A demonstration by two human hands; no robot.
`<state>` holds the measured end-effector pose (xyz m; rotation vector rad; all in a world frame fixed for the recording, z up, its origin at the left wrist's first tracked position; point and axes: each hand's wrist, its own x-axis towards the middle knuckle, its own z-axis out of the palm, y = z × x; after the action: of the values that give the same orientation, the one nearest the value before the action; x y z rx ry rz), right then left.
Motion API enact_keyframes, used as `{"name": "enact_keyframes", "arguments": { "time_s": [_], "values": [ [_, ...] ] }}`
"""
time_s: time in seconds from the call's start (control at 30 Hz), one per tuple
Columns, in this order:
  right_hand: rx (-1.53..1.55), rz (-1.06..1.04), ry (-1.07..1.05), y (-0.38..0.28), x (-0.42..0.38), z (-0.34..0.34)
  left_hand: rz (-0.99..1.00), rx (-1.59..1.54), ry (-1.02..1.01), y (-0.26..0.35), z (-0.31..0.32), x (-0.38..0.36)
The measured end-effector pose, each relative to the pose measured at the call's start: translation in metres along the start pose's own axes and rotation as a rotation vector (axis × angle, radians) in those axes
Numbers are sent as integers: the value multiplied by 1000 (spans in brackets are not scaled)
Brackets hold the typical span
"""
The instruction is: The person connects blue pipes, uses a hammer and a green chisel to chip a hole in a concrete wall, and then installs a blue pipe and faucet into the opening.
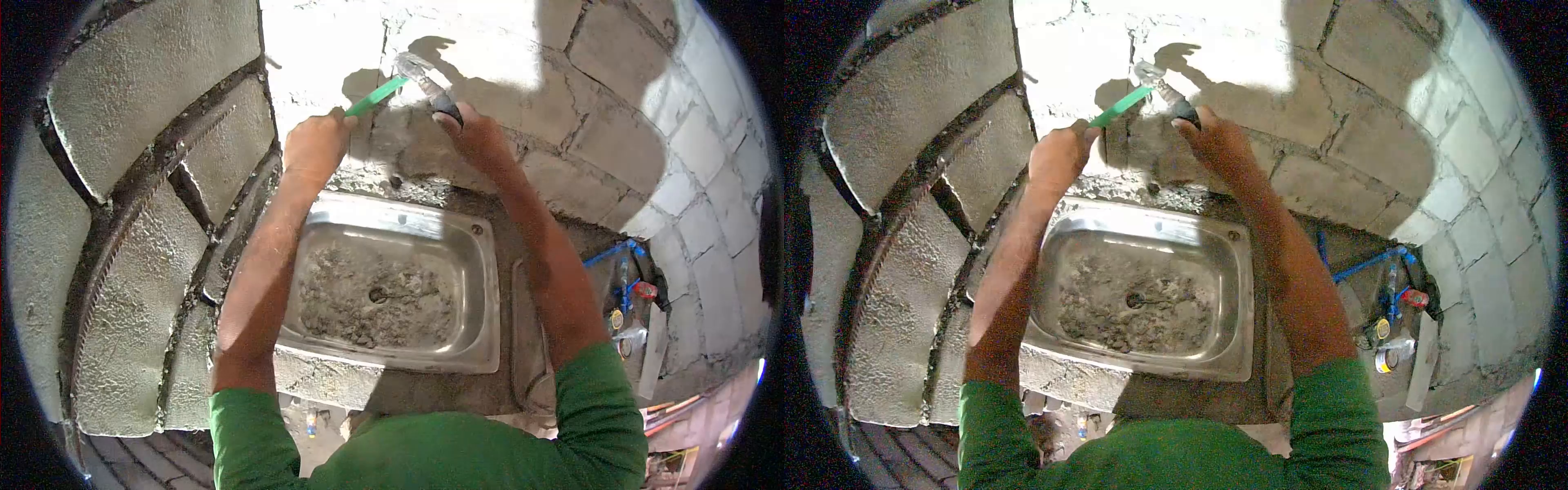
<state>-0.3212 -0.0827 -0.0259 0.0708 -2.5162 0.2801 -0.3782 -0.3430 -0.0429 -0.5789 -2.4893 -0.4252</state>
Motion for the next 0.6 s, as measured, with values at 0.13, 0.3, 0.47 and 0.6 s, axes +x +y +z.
{"name": "enact_keyframes", "arguments": {
  "time_s": [0.13,0.3,0.47,0.6],
  "values": [
    [219,-114,115,0,-22,-13,-29,-79,-7,3,-7,-14],
    [377,72,163,-29,-40,-72,-11,-72,18,20,7,-11],
    [297,76,317,-50,-43,-97,25,-50,135,15,44,-13],
    [379,-102,452,-20,-49,-48,77,-29,127,18,34,-11]
  ]
}}
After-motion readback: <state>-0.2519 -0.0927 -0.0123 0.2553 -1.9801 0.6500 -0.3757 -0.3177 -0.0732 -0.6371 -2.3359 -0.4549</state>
